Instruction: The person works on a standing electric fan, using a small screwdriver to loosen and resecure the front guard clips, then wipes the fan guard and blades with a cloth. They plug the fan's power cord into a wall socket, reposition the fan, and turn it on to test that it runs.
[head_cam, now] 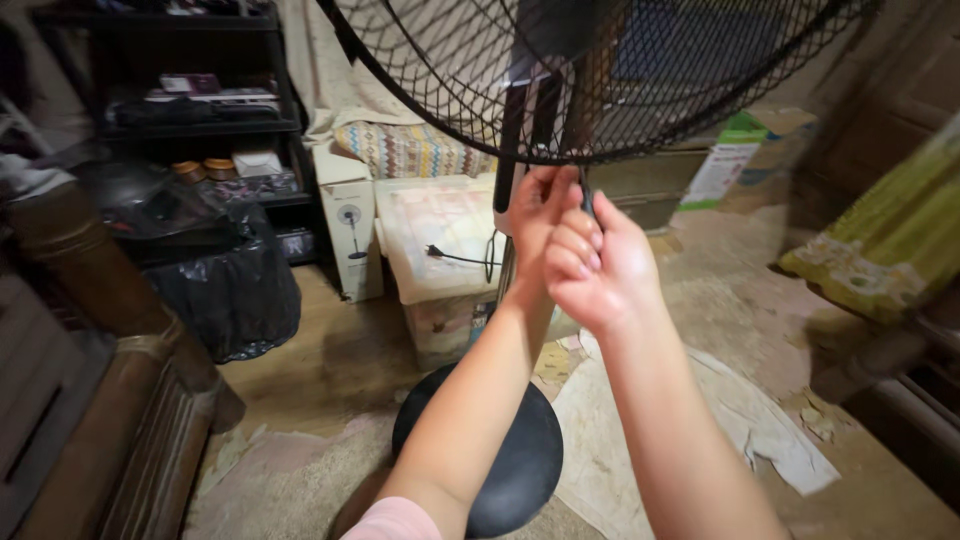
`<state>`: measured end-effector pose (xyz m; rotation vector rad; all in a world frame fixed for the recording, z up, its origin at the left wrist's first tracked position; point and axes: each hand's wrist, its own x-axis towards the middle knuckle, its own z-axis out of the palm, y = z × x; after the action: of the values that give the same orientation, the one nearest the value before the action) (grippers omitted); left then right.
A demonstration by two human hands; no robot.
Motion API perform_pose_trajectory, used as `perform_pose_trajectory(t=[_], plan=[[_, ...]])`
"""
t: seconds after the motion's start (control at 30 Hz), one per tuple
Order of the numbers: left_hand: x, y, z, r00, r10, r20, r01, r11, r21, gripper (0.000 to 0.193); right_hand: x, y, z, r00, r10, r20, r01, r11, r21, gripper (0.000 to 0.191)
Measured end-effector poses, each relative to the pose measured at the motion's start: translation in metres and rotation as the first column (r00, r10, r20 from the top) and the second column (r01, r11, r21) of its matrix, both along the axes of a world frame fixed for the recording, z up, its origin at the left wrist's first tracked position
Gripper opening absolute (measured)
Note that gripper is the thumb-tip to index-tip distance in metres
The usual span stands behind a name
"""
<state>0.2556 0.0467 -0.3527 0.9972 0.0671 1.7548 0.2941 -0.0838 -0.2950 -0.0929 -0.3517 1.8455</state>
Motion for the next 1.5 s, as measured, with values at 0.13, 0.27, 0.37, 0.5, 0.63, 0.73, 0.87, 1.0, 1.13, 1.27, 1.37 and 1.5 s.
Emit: perform_pose_trajectory(t=[0.13, 0.27, 0.37, 0.5, 0.63, 0.73, 0.87, 1.0, 1.13, 1.27, 1.37, 1.5], plan=[[-0.013, -0.012, 0.005, 0.991, 0.061, -0.118, -0.086, 0.971, -0.223, 0.016, 0.018, -0.011, -0.023, 0.996, -0.075, 0.057, 0.075, 0.997, -0.012, 0.041], [-0.013, -0.029, 0.013, 0.964, 0.245, -0.103, -0.258, 0.956, -0.143, 0.016, 0.035, -0.015, -0.048, 0.989, -0.12, 0.088, 0.12, 0.993, 0.009, 0.04], [-0.01, -0.037, 0.019, 0.898, 0.414, -0.152, -0.432, 0.894, -0.121, 0.017, 0.04, -0.015, -0.066, 0.981, -0.149, 0.124, 0.151, 0.988, -0.01, 0.039], [-0.015, -0.042, 0.022, 0.698, 0.655, -0.291, -0.682, 0.731, 0.009, 0.018, 0.044, -0.014, -0.08, 0.986, -0.116, 0.117, 0.12, 0.992, -0.032, 0.038], [-0.025, -0.04, 0.022, 0.572, 0.735, -0.364, -0.746, 0.651, 0.142, 0.015, 0.044, -0.011, -0.083, 0.986, -0.099, 0.137, 0.104, 0.994, -0.031, 0.037], [-0.035, -0.035, 0.021, 0.632, 0.685, -0.362, -0.674, 0.717, 0.181, 0.012, 0.038, -0.007, -0.084, 0.988, -0.063, 0.14, 0.058, 0.998, 0.033, 0.037], [-0.072, -0.036, 0.01, 0.633, 0.614, -0.471, -0.556, 0.785, 0.274, 0.017, 0.021, 0.001, -0.093, 0.978, -0.054, 0.2, 0.045, 0.998, 0.05, 0.037], [-0.137, -0.066, -0.017, 0.346, 0.31, -0.885, -0.514, 0.852, 0.098, 0.028, -0.007, 0.012, -0.104, 0.962, 0.071, 0.262, -0.103, 0.988, 0.112, 0.028], [-0.215, -0.106, -0.029, 0.563, 0.265, -0.783, -0.466, 0.884, -0.035, 0.032, -0.076, 0.031, -0.099, 0.873, 0.151, 0.463, -0.257, 0.951, 0.175, 0.014], [-0.308, -0.137, -0.014, 0.708, 0.268, -0.654, -0.452, 0.883, -0.126, 0.028, -0.174, 0.029, -0.089, 0.794, 0.17, 0.584, -0.362, 0.903, 0.23, 0.018], [-0.38, -0.156, -0.002, 0.671, 0.358, -0.649, -0.574, 0.805, -0.149, 0.022, -0.247, 0.02, -0.08, 0.679, 0.117, 0.725, -0.374, 0.905, 0.204, 0.025], [-0.504, -0.166, 0.033, 0.308, 0.536, -0.786, -0.841, 0.54, 0.04, 0.024, -0.303, 0.014, -0.09, 0.538, 0.135, 0.832, -0.493, 0.851, 0.181, 0.032]])
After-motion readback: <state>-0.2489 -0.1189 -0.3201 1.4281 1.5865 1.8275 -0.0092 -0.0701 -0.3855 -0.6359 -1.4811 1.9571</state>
